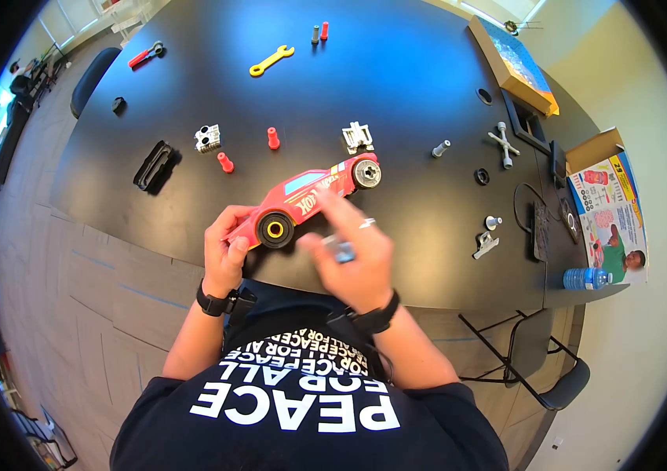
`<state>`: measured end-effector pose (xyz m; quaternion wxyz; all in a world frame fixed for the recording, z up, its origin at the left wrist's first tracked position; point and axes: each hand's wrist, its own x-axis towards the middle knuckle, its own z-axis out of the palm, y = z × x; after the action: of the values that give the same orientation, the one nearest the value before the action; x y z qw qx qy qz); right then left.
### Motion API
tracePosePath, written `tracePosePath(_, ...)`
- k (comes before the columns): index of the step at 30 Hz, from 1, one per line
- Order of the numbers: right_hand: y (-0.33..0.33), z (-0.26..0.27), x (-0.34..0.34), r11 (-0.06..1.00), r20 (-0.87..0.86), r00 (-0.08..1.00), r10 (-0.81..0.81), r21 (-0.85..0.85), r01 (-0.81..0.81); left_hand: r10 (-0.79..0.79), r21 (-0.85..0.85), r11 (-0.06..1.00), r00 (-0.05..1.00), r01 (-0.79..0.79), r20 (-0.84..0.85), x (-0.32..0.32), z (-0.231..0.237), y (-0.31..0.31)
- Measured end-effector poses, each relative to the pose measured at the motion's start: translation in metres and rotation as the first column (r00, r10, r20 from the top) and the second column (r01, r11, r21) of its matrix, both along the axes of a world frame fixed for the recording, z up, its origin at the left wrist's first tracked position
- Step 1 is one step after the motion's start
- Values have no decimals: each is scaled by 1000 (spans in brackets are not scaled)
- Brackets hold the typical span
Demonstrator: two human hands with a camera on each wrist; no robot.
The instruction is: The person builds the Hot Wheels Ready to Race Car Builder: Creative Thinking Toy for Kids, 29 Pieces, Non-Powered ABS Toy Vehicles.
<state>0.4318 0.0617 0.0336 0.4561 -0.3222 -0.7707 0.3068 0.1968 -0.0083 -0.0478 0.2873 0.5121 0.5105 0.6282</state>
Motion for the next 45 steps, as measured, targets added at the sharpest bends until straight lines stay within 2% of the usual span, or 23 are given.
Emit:
tracePosePath(1,10,3,15,993,57,992,-114,29,113,1,-2,1000,1000,-1,4,0,0,0)
tracePosePath(2,24,5,30,965,39,966,-255,78,252,-5,1,1000,1000,5,6,1,1,0)
tracePosePath(3,40,3,48,909,59,911,-407,120,399,-4,-4,1000,1000,4,7,1,2,1)
tracePosePath(4,55,2,72,836,155,823,-546,162,524,-5,-11,1000,1000,5,5,0,4,0)
tracePosePath(5,72,3,93,779,176,763,-622,245,578,-15,-9,1000,1000,15,1,0,6,1)
tracePosePath(6,95,-7,121,732,232,709,-666,385,562,-16,-35,999,1000,16,4,-1,9,0)
tracePosePath(8,133,-23,165,732,441,590,-676,308,608,-23,-61,998,1000,24,9,0,12,-2)
tracePosePath(10,172,-38,191,710,547,505,-668,264,653,-31,-88,996,999,33,30,-1,12,-3)
tracePosePath(16,225,-53,208,688,659,408,-632,236,686,-36,-90,995,999,36,3,-3,10,-1)
tracePosePath(20,226,-60,219,722,639,445,-627,261,641,-9,-68,998,1000,9,0,-1,11,-2)
tracePosePath(22,214,-63,223,736,569,533,-626,205,645,-24,-87,996,1000,23,-7,-2,12,-4)
tracePosePath(24,195,-58,213,744,625,524,-579,141,654,-20,-90,996,1000,19,-14,-2,12,-4)
tracePosePath(26,171,-60,201,746,573,508,-643,321,583,-22,-89,996,1000,21,-18,-2,12,-4)
tracePosePath(29,169,-70,204,753,577,531,-621,249,609,-21,-63,998,1000,20,-19,-2,12,-3)
tracePosePath(31,161,-74,209,779,513,617,-596,186,598,-30,-78,997,1000,29,-7,-2,15,-5)
tracePosePath(32,150,-59,200,781,510,620,-596,186,596,-27,-76,997,1000,26,-10,-4,16,-5)
tracePosePath(33,135,-42,193,800,392,783,-484,-166,577,-25,-91,996,1000,24,-10,-5,18,-7)
tracePosePath(34,121,-27,183,747,210,892,-400,-489,450,-27,-105,994,1000,25,-10,-6,19,-7)
tracePosePath(35,112,-22,179,754,70,938,-339,-575,316,-30,-99,995,1000,29,-9,-6,20,-5)
tracePosePath(38,71,13,144,791,-121,971,-206,-605,92,-80,-76,994,996,82,35,-6,21,-3)
tracePosePath(40,51,33,122,793,-278,955,-108,-604,-86,-131,-156,978,990,137,46,-8,20,-3)
tracePosePath(42,42,52,104,747,-323,945,48,-617,-249,-184,-155,970,982,189,43,-9,24,0)
tracePosePath(45,46,65,74,699,-340,929,145,-629,-340,-162,-95,982,986,165,35,-5,37,3)
